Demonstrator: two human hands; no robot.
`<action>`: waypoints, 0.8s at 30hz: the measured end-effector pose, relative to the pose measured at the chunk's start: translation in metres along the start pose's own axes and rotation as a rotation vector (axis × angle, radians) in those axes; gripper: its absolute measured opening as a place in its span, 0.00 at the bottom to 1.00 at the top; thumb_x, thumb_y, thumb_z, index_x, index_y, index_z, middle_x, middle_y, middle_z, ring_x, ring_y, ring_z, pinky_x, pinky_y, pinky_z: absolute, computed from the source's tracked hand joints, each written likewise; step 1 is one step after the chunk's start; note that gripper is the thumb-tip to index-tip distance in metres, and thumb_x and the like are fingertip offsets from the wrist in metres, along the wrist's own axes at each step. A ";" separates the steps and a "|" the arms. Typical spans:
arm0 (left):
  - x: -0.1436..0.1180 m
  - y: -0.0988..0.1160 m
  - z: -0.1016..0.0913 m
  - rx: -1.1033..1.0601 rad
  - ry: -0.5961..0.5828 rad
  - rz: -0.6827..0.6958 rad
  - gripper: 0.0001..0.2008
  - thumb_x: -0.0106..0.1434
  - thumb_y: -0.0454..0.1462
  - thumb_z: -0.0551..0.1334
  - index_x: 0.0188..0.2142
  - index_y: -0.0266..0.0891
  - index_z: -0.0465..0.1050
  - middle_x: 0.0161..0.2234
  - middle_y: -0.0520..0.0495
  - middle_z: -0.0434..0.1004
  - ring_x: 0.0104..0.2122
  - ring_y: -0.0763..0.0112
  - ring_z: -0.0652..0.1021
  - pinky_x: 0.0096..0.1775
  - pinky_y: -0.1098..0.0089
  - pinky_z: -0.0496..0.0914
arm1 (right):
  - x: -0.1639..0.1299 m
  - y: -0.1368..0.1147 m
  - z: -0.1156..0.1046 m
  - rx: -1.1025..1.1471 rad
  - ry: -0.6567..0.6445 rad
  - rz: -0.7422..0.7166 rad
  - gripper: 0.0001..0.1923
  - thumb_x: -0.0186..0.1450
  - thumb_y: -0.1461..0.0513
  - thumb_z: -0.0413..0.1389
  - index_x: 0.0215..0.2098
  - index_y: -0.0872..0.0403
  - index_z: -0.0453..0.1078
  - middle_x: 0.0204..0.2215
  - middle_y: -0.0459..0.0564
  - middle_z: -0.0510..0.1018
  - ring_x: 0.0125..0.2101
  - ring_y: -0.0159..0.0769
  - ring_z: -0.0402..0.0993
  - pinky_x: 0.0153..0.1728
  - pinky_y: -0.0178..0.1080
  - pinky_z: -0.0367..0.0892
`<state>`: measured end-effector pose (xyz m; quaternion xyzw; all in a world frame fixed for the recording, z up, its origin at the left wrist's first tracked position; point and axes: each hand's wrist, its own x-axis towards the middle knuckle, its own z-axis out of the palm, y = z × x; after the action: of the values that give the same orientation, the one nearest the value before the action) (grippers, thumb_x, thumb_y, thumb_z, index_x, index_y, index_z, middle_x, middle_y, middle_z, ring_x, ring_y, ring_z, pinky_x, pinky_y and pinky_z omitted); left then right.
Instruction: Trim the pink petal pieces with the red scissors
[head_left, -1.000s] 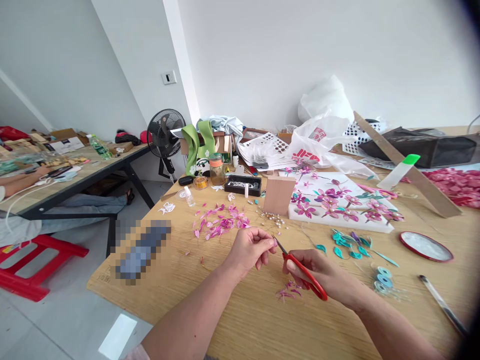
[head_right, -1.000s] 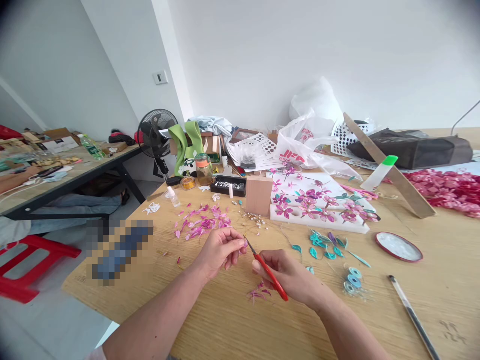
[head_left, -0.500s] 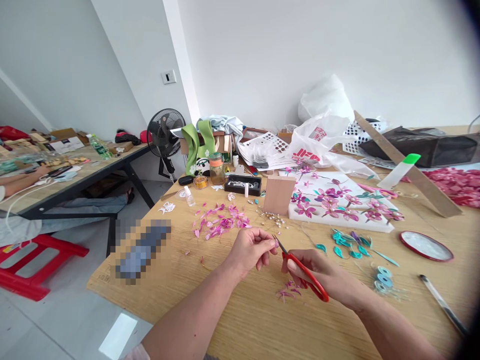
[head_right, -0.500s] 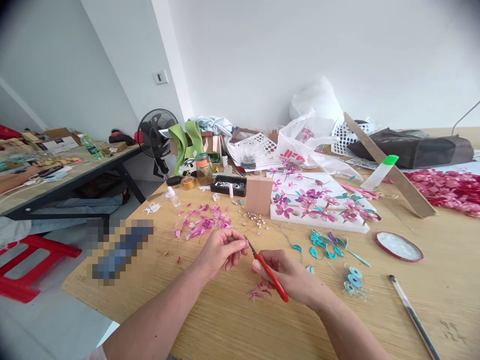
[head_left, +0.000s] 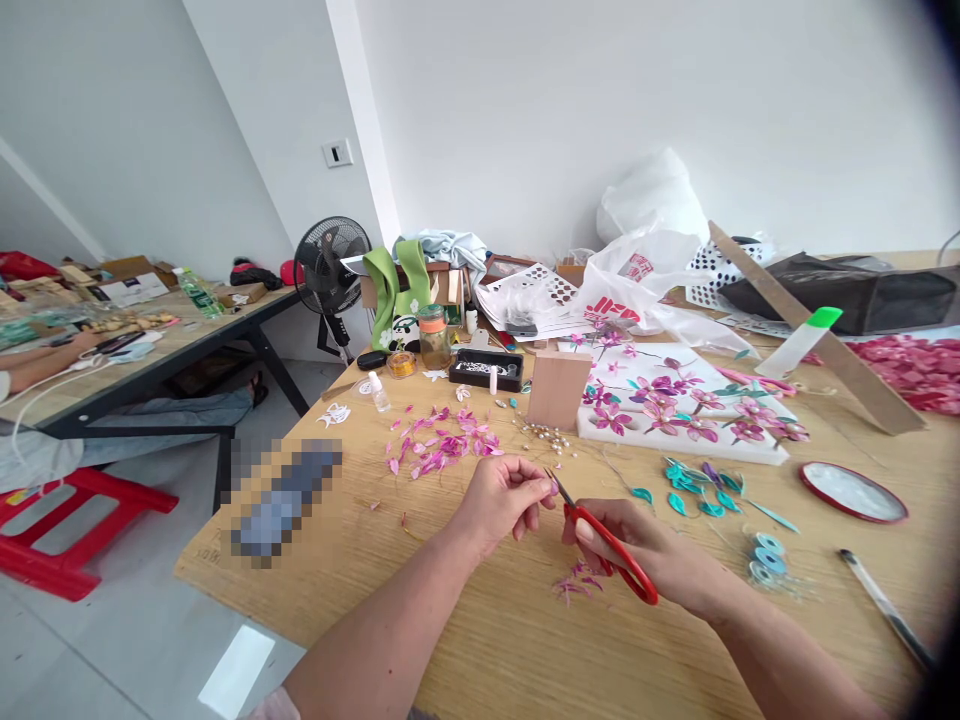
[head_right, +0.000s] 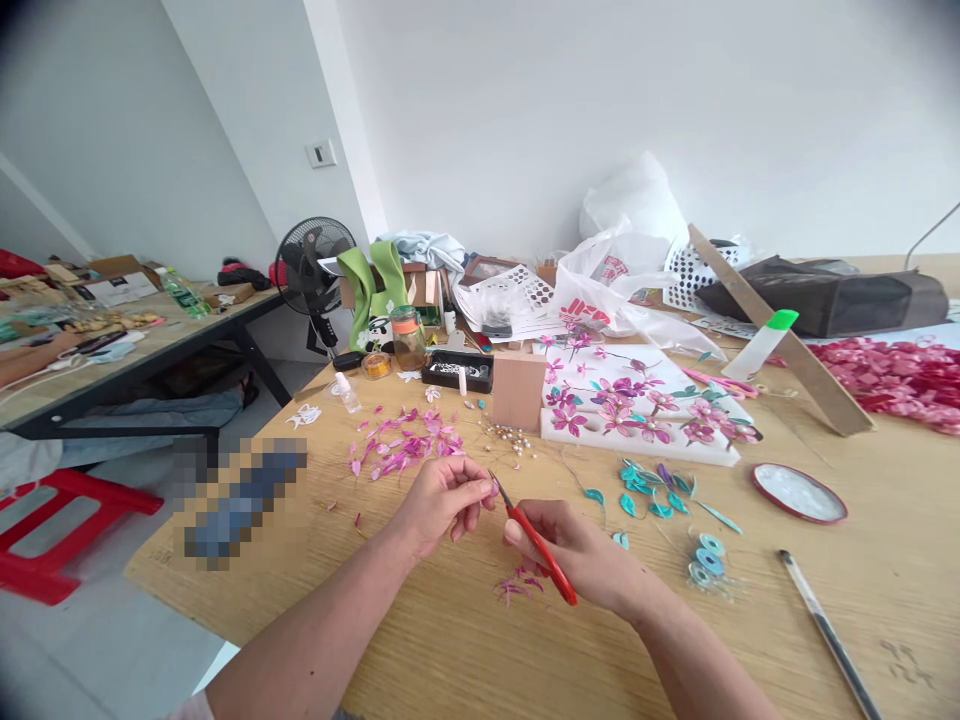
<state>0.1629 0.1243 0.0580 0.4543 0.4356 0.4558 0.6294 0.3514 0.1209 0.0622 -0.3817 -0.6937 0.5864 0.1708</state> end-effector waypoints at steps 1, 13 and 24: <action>0.000 0.000 0.000 0.002 0.000 -0.001 0.12 0.50 0.41 0.67 0.27 0.34 0.71 0.22 0.51 0.75 0.13 0.82 0.67 0.12 0.79 0.55 | 0.000 0.000 0.000 0.002 0.005 0.003 0.29 0.60 0.37 0.52 0.26 0.54 0.60 0.21 0.43 0.61 0.23 0.28 0.54 0.25 0.34 0.52; 0.000 0.002 0.001 0.006 0.009 -0.010 0.13 0.49 0.43 0.67 0.27 0.35 0.71 0.22 0.51 0.75 0.13 0.83 0.66 0.12 0.79 0.55 | 0.001 -0.001 0.001 -0.012 0.037 0.013 0.30 0.57 0.36 0.54 0.24 0.53 0.60 0.19 0.42 0.62 0.21 0.28 0.54 0.23 0.34 0.51; -0.001 0.003 0.001 -0.020 0.003 0.002 0.12 0.49 0.41 0.67 0.26 0.34 0.71 0.22 0.52 0.74 0.13 0.83 0.66 0.11 0.79 0.55 | 0.004 0.004 0.002 -0.012 0.062 0.013 0.30 0.56 0.37 0.56 0.22 0.53 0.55 0.18 0.39 0.56 0.20 0.26 0.48 0.21 0.34 0.46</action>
<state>0.1637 0.1239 0.0612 0.4478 0.4315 0.4613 0.6328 0.3491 0.1227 0.0575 -0.4051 -0.6892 0.5713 0.1860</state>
